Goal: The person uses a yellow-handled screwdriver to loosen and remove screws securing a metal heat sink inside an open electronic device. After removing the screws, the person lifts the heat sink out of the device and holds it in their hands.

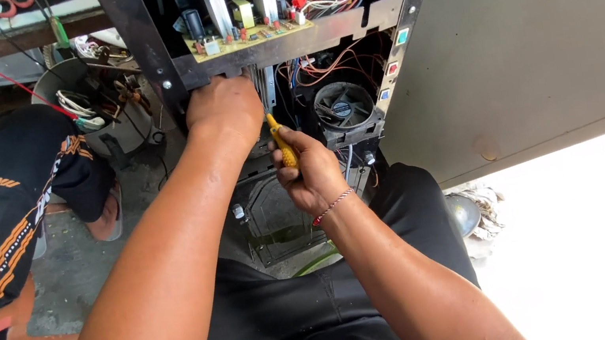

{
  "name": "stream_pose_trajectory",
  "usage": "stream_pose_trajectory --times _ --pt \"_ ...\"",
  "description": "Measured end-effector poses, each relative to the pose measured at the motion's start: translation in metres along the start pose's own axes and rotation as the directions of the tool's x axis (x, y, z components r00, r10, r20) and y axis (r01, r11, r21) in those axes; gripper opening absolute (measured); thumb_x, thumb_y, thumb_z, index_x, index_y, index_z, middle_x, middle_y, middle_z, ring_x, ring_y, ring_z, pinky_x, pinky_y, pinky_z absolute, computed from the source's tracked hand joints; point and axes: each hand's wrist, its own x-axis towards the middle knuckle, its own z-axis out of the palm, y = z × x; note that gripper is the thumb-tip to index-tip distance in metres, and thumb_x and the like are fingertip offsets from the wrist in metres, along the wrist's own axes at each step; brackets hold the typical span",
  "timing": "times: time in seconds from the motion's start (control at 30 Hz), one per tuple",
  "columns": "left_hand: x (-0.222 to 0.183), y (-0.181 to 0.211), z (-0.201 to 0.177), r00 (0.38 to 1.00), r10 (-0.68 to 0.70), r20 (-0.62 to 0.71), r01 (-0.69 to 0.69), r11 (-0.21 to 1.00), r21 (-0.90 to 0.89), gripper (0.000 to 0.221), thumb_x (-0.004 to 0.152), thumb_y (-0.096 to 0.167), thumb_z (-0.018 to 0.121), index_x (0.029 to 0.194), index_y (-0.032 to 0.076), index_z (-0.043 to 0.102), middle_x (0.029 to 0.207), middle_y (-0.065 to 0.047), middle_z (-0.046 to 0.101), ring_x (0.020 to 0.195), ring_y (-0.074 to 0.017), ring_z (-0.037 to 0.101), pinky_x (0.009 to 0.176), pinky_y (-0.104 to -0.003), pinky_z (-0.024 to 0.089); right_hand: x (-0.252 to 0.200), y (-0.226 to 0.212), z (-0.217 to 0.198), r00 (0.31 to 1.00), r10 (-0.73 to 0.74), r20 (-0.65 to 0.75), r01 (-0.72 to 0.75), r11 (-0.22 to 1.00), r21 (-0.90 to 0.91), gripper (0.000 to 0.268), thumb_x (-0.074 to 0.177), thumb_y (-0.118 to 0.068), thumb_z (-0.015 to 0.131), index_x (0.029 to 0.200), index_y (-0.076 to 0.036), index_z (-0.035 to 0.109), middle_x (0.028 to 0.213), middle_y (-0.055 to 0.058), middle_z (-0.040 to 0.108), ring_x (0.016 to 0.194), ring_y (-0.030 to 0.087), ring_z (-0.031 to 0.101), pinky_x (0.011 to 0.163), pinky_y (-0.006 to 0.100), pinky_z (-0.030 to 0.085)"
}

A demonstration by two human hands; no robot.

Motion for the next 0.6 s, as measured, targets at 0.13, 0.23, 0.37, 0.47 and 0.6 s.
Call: stream_pose_trajectory --times 0.13,0.23,0.37,0.47,0.6 --pt "0.004 -0.002 0.0 0.998 -0.049 -0.032 0.045 0.993 -0.112 0.021 0.101 0.027 0.062 0.115 0.024 0.076 0.101 -0.001 0.076 0.087 -0.0238 0.071 0.083 -0.048 0.056 0.003 -0.005 0.01 0.992 0.087 0.091 -0.098 0.988 0.123 0.017 0.101 -0.021 0.058 0.104 -0.005 0.052 0.079 0.004 0.056 0.05 -0.001 0.045 0.033 0.006 0.032" --pt "0.003 -0.014 0.014 0.996 0.07 -0.057 -0.079 0.98 -0.182 0.022 0.101 0.026 0.061 0.117 0.024 0.075 0.098 -0.001 0.076 0.083 -0.0225 0.071 0.074 -0.048 0.056 0.005 -0.003 0.013 0.994 0.067 0.082 -0.068 0.998 0.004 0.017 0.104 -0.024 0.052 0.097 -0.008 0.051 0.074 -0.004 0.048 0.047 -0.003 0.042 0.03 0.008 0.028" --pt "0.018 -0.029 0.034 0.934 0.312 -0.172 -0.354 0.875 -0.33 0.025 0.1 0.024 0.059 0.121 0.023 0.072 0.091 0.001 0.075 0.072 -0.0194 0.071 0.056 -0.047 0.056 0.017 0.006 0.004 0.973 -0.231 0.015 0.205 0.832 -0.516 0.024 0.103 -0.024 0.056 0.116 -0.003 0.058 0.074 0.002 0.057 0.055 0.004 0.049 0.039 0.016 0.035" --pt "0.033 -0.03 0.063 0.876 0.434 -0.209 -0.482 0.787 -0.385 0.031 0.098 0.023 0.059 0.127 0.022 0.069 0.09 -0.003 0.075 0.067 -0.0225 0.073 0.047 -0.046 0.056 0.0 0.002 0.015 0.886 -0.453 0.101 0.263 0.312 -0.913 0.039 0.101 -0.027 0.058 0.134 -0.007 0.066 0.092 0.012 0.07 0.085 0.024 0.064 0.067 0.034 0.05" --pt "0.021 -0.049 0.023 0.88 0.441 -0.176 -0.466 0.736 -0.491 0.033 0.099 0.021 0.06 0.13 0.013 0.069 0.095 -0.01 0.076 0.073 -0.0331 0.075 0.055 -0.043 0.06 0.003 0.0 0.012 0.912 -0.402 0.083 0.142 0.121 -0.982 0.051 0.1 -0.042 0.052 0.145 -0.02 0.06 0.124 0.018 0.072 0.122 0.042 0.065 0.103 0.052 0.051"
